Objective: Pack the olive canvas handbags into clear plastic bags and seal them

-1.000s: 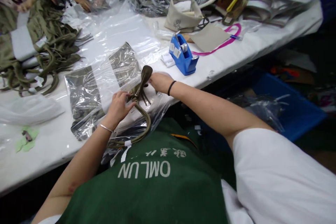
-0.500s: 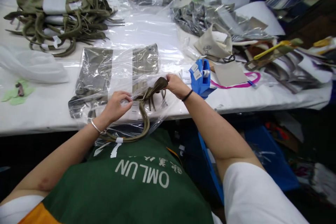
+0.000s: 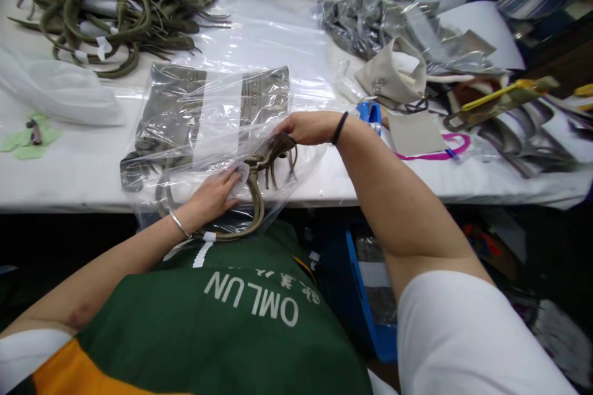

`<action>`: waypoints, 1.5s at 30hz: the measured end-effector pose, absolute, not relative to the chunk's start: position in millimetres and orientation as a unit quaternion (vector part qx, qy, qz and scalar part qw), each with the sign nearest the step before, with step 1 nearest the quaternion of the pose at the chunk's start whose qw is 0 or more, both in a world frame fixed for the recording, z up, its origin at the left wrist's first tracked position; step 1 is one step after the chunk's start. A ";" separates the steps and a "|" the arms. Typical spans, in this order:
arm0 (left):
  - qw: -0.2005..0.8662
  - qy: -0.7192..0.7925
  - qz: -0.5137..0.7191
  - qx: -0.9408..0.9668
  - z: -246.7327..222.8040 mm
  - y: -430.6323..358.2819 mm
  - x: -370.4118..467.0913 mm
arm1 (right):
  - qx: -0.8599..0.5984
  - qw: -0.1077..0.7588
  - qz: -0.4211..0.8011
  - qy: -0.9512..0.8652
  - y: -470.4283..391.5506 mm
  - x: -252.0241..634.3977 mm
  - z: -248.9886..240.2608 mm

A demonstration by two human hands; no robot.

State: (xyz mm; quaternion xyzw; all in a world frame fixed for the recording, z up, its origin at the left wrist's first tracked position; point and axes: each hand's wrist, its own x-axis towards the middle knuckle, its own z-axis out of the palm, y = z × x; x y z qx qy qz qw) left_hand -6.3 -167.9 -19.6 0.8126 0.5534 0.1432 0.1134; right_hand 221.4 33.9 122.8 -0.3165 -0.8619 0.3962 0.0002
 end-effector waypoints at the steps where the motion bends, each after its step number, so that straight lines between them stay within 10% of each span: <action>1: 0.113 0.547 0.153 0.815 -21.5 -166.8 -8.5 | -0.311 -0.002 0.391 -0.866 36.3 219.1 123.2; 11: 0.238 0.637 0.315 0.663 19.7 -141.3 -19.9 | -0.296 -0.066 0.385 -0.872 4.4 184.3 142.1; 17: 0.345 0.611 0.404 0.587 38.6 -120.0 -23.6 | -0.281 0.111 0.320 -0.898 -39.8 177.1 100.9; 24: 0.232 0.678 0.357 0.600 37.8 -129.4 -17.7 | -0.453 0.288 0.169 -0.826 -88.4 178.4 69.8; 35: 0.531 0.491 0.523 0.450 22.2 -142.4 -4.0 | -0.361 0.281 0.291 -0.840 -120.6 160.1 40.6; 45: 0.254 0.535 0.377 0.712 40.8 -141.5 -15.0 | -0.380 0.246 0.292 -0.843 -76.4 180.7 51.6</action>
